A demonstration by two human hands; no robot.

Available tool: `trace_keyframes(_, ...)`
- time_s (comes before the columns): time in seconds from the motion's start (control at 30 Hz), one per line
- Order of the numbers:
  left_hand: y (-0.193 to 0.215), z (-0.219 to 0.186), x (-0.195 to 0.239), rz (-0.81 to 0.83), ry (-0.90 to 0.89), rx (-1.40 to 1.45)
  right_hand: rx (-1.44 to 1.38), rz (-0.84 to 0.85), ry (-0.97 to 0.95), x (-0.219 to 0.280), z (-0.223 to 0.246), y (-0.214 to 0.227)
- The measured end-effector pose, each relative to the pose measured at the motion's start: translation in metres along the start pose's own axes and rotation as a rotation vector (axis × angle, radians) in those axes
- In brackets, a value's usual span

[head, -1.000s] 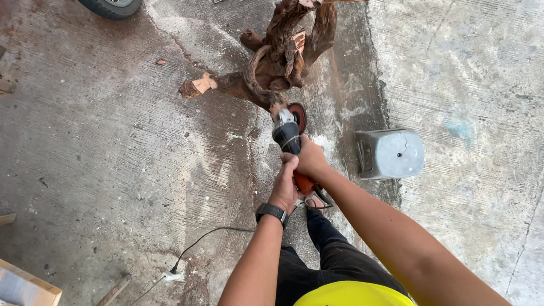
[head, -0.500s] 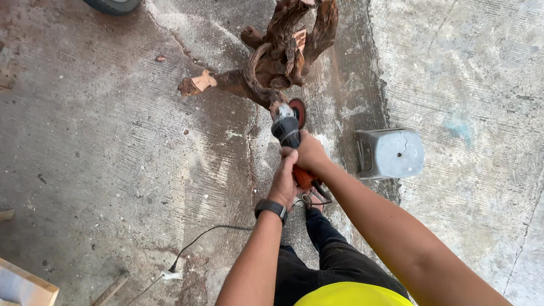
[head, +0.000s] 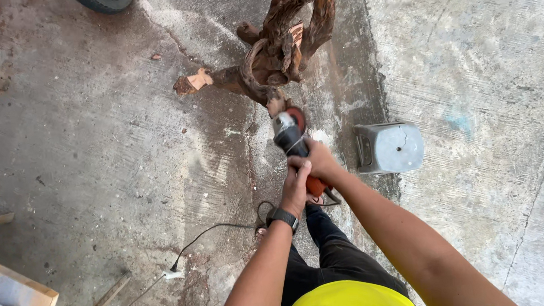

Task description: The person uses an angle grinder to smooth and shape a large, irregular piece of wood resting on the concrete floor. They hold the tool with both hands and move it along the wood's surface, generating dust as they work.

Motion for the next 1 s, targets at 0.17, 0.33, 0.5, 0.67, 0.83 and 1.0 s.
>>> trace_keyframes(0.17, 0.006, 0.035, -0.038, 0.026, 0.016, -0.012, -0.005, -0.015, 0.024, -0.008, -0.007, 0.003)
trace_keyframes(0.33, -0.015, -0.041, 0.004, -0.014, -0.057, -0.291, -0.077, -0.049, -0.016, -0.029, -0.017, 0.011)
trace_keyframes(0.5, -0.014, -0.016, 0.017, -0.039, 0.02, -0.3, -0.133, 0.005, 0.041, -0.017, -0.043, -0.005)
trace_keyframes(0.67, -0.025, -0.043, 0.024, -0.016, 0.024, -0.327, -0.224, -0.025, 0.105, -0.034, -0.039, 0.002)
trace_keyframes(0.83, -0.019, -0.036, 0.012, 0.034, 0.007, -0.407, -0.34, -0.052, 0.124, -0.025, -0.029, 0.007)
trace_keyframes(1.0, -0.016, 0.0, -0.004, 0.068, 0.053, -0.384, -0.351, -0.046, 0.102, -0.029, -0.052, -0.001)
Point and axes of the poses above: each hand's wrist, its own x-axis away from the middle knuckle, its own y-axis out of the back of the hand, z = x × y, the point moved 9 cm from there along -x, towards the middle knuckle, and after that the axes turned 3 degrees about z, right-handed, at the moved point
